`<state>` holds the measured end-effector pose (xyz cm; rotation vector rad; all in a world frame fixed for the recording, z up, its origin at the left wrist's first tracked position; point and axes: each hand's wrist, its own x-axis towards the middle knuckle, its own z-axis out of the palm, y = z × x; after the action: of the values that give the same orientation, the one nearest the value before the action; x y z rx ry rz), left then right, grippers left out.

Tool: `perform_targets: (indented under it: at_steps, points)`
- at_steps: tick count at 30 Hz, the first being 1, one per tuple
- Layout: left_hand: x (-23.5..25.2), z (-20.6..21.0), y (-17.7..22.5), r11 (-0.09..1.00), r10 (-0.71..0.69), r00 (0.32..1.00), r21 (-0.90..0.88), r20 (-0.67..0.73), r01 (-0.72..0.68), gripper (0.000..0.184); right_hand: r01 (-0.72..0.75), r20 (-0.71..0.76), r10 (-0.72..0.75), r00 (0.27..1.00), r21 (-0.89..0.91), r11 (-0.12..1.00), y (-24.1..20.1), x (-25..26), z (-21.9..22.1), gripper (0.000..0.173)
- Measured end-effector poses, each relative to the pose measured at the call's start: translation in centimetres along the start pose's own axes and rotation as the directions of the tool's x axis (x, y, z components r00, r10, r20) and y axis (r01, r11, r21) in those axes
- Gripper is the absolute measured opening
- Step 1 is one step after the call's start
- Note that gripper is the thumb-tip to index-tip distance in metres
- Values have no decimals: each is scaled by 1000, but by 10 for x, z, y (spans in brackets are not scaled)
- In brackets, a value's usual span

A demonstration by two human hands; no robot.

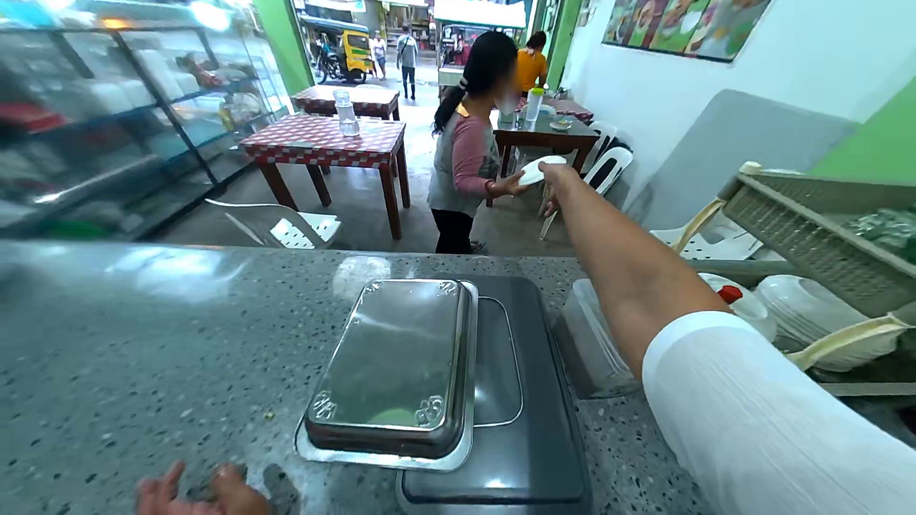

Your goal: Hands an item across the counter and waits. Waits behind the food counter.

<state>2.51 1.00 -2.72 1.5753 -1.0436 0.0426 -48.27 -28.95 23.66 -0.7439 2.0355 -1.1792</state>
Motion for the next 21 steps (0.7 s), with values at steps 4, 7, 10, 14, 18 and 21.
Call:
perform_targets:
  at_steps: [4, 7, 10, 14, 18, 21]
  points:
    - [1, 0, 10, 1000, -20, 999, 15, 36, 19, 58, 107, 61, -105, 993, -19, 994, -23, -39, -19, 60]
    - [3, 1, 17, 998, -46, 995, 39, 87, 43, 60, 171, 159, -174, 972, 37, 985, -29, -71, -35, 58]
    - [4, 2, 18, 996, -42, 989, 90, 144, 29, 59, 261, 330, -266, 906, 62, 963, -17, -124, -53, 50]
    - [4, 3, 20, 990, -39, 977, 137, 211, 10, 59, 489, 553, -416, 722, 18, 872, 39, -212, -86, 34]
    - [2, 2, 24, 988, -38, 964, 154, 262, -3, 60, 658, 786, -403, 469, -6, 753, 125, -280, -134, 26]
    - [2, 2, 25, 985, -31, 959, 170, 281, -18, 59, 744, 890, -356, 286, 28, 668, 192, -307, -169, 34]
